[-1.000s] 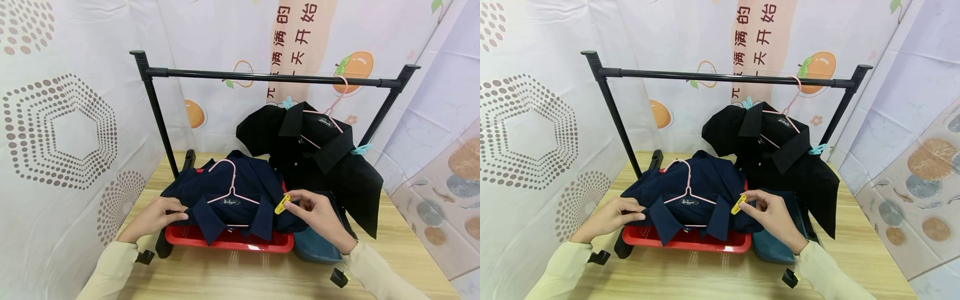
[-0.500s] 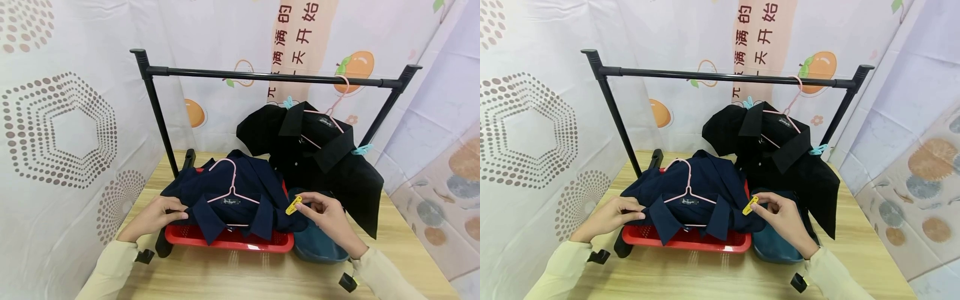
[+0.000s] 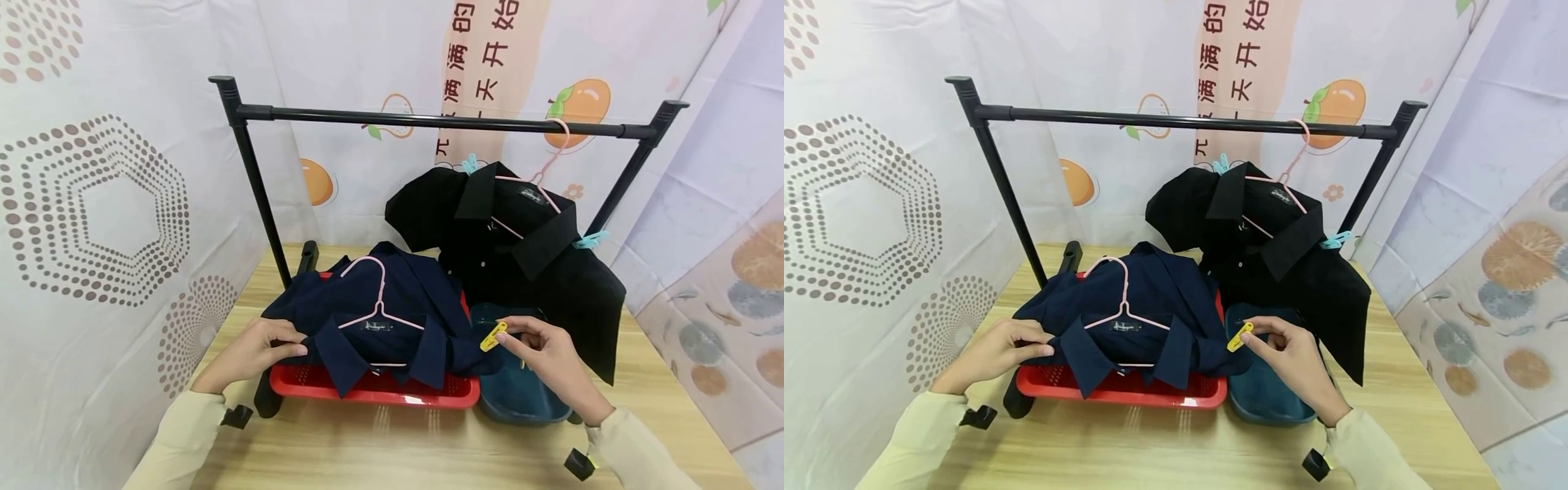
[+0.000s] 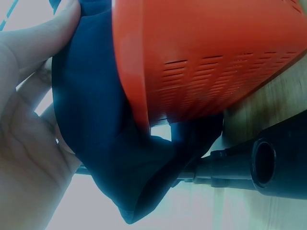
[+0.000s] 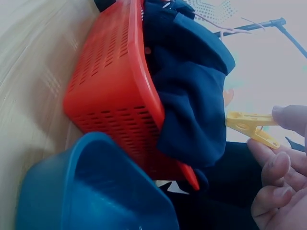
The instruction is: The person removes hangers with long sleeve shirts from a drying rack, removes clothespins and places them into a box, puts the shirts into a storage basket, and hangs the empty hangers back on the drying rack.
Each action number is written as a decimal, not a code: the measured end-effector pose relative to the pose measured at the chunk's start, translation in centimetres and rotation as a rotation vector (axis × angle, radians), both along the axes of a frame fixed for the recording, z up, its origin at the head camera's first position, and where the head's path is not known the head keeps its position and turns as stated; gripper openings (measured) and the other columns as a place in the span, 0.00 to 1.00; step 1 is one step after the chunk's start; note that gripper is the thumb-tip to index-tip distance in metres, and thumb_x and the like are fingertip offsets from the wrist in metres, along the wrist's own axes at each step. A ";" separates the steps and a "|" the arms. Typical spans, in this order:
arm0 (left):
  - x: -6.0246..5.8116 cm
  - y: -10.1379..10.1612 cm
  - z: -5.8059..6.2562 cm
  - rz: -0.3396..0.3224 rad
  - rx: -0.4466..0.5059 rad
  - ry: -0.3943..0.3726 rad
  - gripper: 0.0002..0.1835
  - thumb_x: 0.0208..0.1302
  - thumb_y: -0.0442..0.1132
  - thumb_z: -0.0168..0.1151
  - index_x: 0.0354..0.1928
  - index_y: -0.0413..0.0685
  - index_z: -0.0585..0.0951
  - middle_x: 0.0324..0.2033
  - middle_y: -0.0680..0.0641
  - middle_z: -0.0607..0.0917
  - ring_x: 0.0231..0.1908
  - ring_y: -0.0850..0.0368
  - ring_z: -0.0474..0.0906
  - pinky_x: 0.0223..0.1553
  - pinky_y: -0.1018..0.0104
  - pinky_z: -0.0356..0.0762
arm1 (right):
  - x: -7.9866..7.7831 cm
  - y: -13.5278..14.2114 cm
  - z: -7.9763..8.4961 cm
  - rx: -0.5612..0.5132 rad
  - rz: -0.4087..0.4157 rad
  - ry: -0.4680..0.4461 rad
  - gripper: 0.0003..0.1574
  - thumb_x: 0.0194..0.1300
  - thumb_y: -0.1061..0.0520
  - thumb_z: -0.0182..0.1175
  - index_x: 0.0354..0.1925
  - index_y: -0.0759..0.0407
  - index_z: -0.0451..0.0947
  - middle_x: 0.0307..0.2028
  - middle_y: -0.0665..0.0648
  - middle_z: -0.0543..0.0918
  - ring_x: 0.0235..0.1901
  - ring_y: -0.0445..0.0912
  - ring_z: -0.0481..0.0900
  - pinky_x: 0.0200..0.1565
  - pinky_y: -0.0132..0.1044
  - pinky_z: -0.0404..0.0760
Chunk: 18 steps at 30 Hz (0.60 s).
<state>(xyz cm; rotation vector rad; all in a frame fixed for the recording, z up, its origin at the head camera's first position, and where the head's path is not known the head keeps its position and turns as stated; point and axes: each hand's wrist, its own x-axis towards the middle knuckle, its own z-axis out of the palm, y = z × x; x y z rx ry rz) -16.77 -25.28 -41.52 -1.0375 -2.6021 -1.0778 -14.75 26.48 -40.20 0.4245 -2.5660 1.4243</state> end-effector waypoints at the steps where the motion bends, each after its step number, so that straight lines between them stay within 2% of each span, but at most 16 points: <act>1: 0.0 0.0 0.0 0.001 -0.003 -0.004 0.11 0.59 0.35 0.76 0.43 0.58 0.93 0.28 0.66 0.84 0.27 0.67 0.75 0.28 0.70 0.72 | 0.0 0.1 -0.1 -0.002 -0.003 -0.002 0.15 0.70 0.51 0.69 0.53 0.49 0.85 0.40 0.51 0.88 0.19 0.49 0.74 0.20 0.38 0.74; 6: 0.0 0.0 0.0 0.004 -0.008 -0.021 0.11 0.60 0.36 0.76 0.43 0.58 0.93 0.29 0.66 0.84 0.27 0.66 0.75 0.28 0.70 0.72 | 0.2 0.8 -0.4 -0.006 -0.025 -0.003 0.15 0.70 0.51 0.69 0.53 0.51 0.85 0.39 0.53 0.87 0.19 0.46 0.73 0.19 0.37 0.73; 13: 0.0 0.1 0.1 0.003 -0.005 -0.021 0.11 0.60 0.35 0.76 0.43 0.58 0.93 0.30 0.66 0.84 0.28 0.66 0.76 0.29 0.69 0.73 | 0.4 1.6 -0.5 0.009 -0.059 -0.019 0.17 0.71 0.49 0.68 0.55 0.51 0.84 0.42 0.53 0.88 0.22 0.50 0.77 0.22 0.38 0.76; 18: 0.1 0.1 0.2 0.011 -0.007 -0.028 0.11 0.60 0.35 0.75 0.43 0.57 0.93 0.29 0.66 0.84 0.28 0.66 0.76 0.30 0.69 0.73 | 0.4 2.2 -0.8 0.025 -0.077 -0.025 0.18 0.71 0.48 0.67 0.56 0.52 0.84 0.44 0.55 0.87 0.25 0.47 0.79 0.23 0.37 0.77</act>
